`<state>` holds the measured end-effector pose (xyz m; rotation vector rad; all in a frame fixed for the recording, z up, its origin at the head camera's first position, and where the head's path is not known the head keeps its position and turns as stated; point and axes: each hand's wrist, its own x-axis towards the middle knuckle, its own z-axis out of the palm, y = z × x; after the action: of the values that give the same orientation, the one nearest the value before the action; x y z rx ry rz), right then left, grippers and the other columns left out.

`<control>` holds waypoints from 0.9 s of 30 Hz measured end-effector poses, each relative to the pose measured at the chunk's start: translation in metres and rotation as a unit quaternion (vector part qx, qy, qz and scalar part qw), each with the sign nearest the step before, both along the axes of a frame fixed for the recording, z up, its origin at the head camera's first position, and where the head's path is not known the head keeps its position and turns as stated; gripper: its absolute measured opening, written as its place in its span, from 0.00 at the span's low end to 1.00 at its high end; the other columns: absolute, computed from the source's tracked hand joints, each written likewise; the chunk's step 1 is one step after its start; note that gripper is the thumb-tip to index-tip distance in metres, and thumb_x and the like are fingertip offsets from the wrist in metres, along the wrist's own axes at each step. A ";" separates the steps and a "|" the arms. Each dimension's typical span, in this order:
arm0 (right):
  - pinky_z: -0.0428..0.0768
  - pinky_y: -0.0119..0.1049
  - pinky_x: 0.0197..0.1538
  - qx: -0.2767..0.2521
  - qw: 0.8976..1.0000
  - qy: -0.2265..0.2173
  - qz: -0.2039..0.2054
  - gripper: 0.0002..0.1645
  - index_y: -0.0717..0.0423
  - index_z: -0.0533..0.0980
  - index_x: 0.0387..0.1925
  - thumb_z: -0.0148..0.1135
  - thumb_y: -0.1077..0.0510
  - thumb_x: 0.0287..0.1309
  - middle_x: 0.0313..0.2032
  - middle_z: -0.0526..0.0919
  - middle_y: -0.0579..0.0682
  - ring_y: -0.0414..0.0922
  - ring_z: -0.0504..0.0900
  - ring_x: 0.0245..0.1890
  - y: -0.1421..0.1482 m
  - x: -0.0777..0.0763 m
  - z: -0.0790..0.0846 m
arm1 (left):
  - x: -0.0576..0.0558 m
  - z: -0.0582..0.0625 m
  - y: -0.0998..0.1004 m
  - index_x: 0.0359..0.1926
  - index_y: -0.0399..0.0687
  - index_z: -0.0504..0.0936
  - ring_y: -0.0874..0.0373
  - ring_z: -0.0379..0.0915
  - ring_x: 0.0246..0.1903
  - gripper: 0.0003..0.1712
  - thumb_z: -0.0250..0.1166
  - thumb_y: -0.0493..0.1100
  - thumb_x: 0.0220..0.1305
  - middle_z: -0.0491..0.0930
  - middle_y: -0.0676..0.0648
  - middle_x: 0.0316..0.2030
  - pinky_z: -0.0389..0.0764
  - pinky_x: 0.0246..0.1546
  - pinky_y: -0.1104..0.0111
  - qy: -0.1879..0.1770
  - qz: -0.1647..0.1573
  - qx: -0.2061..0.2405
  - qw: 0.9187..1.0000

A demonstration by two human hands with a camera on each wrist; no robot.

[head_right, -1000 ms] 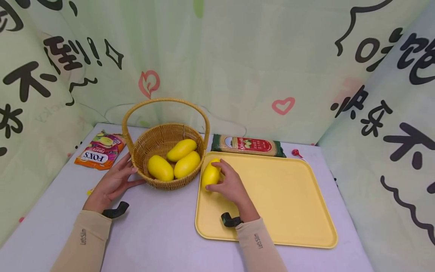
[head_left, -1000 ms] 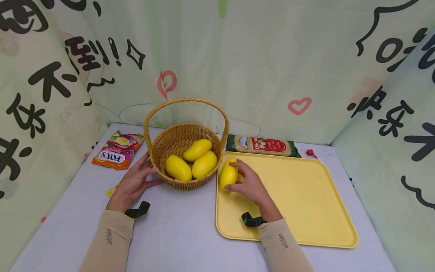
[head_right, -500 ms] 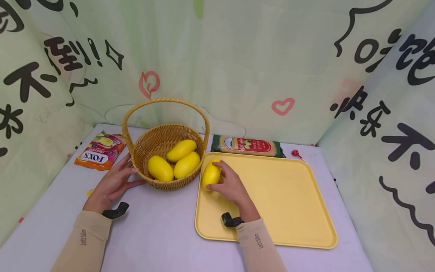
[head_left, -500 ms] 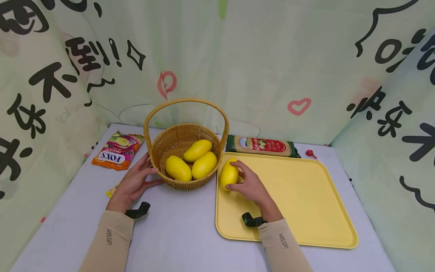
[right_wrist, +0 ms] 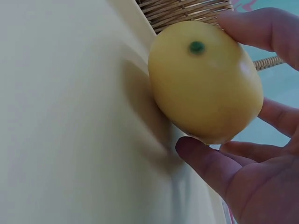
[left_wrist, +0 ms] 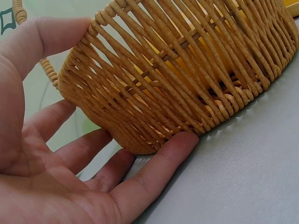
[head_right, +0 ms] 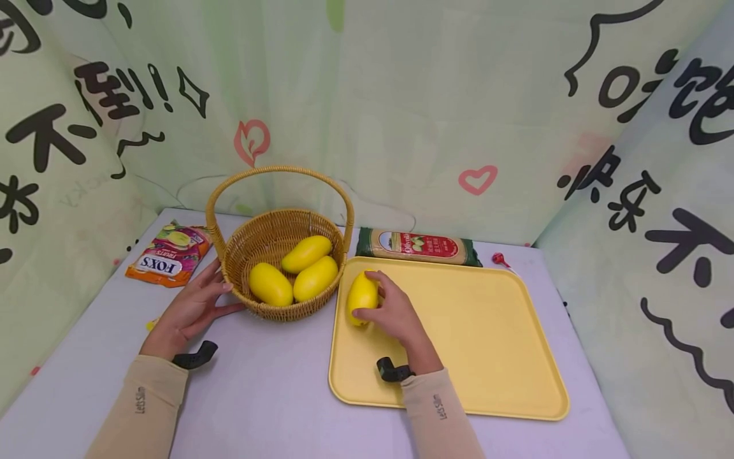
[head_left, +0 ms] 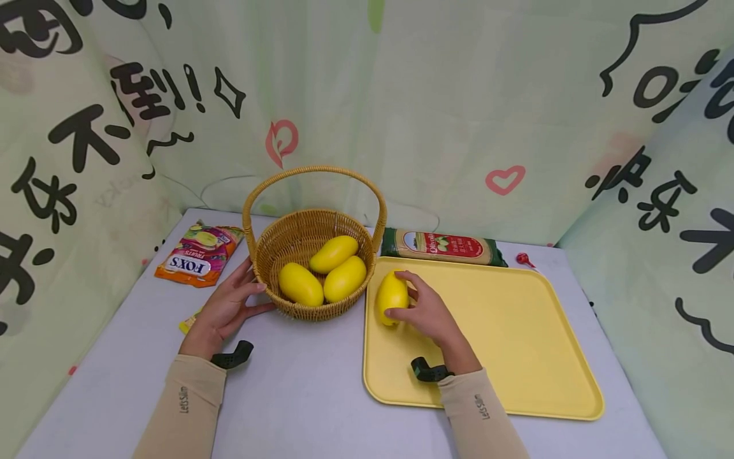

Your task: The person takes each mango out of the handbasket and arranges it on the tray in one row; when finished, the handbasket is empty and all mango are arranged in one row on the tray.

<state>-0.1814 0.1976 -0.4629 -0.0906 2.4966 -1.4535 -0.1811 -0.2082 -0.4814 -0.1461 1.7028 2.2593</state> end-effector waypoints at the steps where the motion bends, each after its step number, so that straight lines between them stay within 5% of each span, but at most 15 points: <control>1: 0.76 0.60 0.73 0.004 1.000 -0.002 -0.003 0.51 0.42 0.65 0.78 0.79 0.57 0.55 0.79 0.65 0.56 0.64 0.66 0.78 0.000 0.000 0.000 | 0.000 0.000 0.000 0.85 0.76 0.44 0.39 0.48 0.83 0.48 0.57 0.36 0.79 0.39 0.52 0.87 0.70 0.71 0.38 0.000 0.000 0.000 1.000; 27: 0.64 0.65 0.79 0.067 0.998 0.002 -0.002 0.50 0.46 0.64 0.79 0.78 0.50 0.58 0.80 0.62 0.61 0.66 0.60 0.80 0.012 0.004 0.020 | -0.002 -0.001 0.001 0.85 0.77 0.46 0.41 0.46 0.84 0.49 0.57 0.34 0.78 0.40 0.53 0.87 0.71 0.72 0.38 -0.010 0.007 0.003 1.000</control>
<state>-0.1774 0.2096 -0.4425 -0.0644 2.5902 -1.2840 -0.1830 -0.2068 -0.4821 -0.1803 1.6893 2.2659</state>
